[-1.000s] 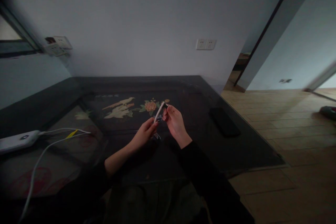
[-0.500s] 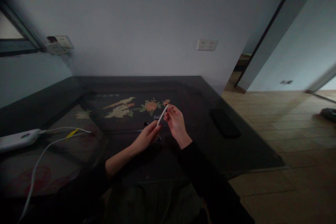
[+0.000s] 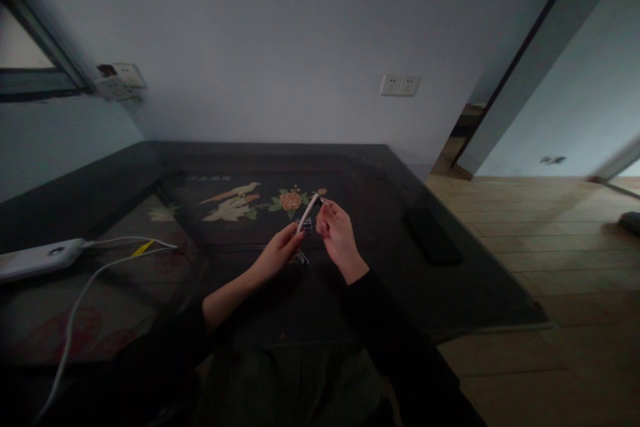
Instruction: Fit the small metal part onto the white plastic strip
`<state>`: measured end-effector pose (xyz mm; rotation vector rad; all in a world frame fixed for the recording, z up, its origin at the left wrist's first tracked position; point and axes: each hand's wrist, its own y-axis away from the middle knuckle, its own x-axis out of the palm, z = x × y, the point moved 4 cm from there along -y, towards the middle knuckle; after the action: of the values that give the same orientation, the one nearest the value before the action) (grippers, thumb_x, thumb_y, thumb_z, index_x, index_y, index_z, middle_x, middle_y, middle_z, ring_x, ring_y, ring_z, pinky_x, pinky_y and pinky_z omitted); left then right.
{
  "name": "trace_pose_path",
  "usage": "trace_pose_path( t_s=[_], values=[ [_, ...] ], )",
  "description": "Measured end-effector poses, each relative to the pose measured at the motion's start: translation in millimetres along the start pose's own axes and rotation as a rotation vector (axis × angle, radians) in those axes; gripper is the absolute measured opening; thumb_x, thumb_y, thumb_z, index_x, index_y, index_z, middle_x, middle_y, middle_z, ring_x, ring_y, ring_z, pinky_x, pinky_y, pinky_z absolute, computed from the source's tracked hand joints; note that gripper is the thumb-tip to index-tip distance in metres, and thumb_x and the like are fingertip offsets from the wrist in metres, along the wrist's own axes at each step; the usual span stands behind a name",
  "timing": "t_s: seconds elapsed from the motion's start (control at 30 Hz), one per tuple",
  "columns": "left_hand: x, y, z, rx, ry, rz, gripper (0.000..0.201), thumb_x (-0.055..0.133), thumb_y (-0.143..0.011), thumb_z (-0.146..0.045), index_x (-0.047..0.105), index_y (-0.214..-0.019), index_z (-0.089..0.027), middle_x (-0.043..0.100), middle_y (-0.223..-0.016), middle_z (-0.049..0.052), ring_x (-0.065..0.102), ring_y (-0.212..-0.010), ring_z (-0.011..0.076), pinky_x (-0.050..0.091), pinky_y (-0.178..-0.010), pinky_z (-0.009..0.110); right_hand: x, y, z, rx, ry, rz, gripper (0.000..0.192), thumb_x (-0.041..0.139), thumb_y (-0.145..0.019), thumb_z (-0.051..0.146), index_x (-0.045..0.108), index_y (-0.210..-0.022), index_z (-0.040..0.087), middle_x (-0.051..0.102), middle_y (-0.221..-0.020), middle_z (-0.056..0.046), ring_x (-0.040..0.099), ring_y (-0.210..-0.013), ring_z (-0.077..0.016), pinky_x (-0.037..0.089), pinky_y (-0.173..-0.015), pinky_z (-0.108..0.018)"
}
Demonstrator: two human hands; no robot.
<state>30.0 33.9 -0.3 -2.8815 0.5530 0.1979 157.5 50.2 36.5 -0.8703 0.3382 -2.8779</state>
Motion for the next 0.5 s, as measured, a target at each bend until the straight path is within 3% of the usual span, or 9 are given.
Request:
trace_pose_path(
  t_s=[0.13, 0.5],
  values=[
    [4.3, 4, -4, 0.001, 0.039, 0.025, 0.027, 0.046, -0.089, -0.045, 0.046, -0.085, -0.018, 0.037, -0.058, -0.007, 0.033, -0.047, 0.0064, 0.027, -0.044, 0.018, -1, 0, 1, -0.017, 0.021, -0.011, 0.041, 0.076, -0.066, 0.050, 0.065, -0.090, 0.019, 0.031, -0.047, 0.011, 0.017, -0.043, -0.0059, 0.011, -0.042, -0.025],
    [4.6, 7, -11, 0.047, -0.105, 0.019, 0.024, 0.043, -0.090, -0.040, 0.046, -0.084, -0.017, 0.038, -0.061, -0.006, 0.034, -0.052, 0.0082, 0.027, -0.047, 0.020, -3, 0, -1, -0.011, 0.016, -0.006, 0.042, 0.075, -0.067, 0.050, 0.065, -0.094, 0.019, 0.026, -0.045, 0.012, 0.016, -0.041, -0.0055, 0.011, -0.041, -0.025]
  ],
)
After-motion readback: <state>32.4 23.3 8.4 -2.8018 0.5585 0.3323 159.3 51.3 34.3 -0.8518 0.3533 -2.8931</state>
